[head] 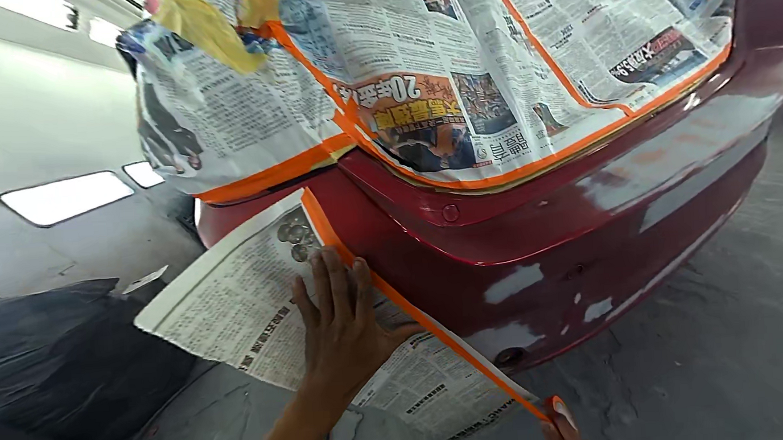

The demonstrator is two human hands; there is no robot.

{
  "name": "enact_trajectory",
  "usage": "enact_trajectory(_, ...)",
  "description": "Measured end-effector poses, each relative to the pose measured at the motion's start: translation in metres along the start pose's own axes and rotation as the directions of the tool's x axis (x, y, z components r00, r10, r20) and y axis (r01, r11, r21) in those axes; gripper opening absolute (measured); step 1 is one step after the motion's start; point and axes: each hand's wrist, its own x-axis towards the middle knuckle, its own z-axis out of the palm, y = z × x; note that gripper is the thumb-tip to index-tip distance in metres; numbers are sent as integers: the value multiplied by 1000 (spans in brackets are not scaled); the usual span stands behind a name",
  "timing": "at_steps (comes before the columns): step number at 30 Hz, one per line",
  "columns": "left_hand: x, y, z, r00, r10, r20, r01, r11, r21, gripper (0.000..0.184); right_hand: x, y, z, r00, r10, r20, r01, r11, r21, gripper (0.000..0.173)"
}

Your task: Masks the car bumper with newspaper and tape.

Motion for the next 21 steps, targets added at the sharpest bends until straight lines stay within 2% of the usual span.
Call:
enact_trajectory(3,-13,11,6,999,35,20,-36,999,32,133,22,1,-2,984,117,133,-126,990,63,47)
enact_trajectory(7,-25,22,10,996,74,52,-77,995,62,124,45,0,-1,952,201,230,-233,965,119,44)
enact_trajectory(16,-64,57,29,968,242,72,-240,970,-31,89,64,-5,7,915,297,274,-333,938,96,43)
enact_trajectory(21,-96,97,49,892,435,124,-407,891,-203,66,75,-6,11,894,341,289,-377,923,79,46)
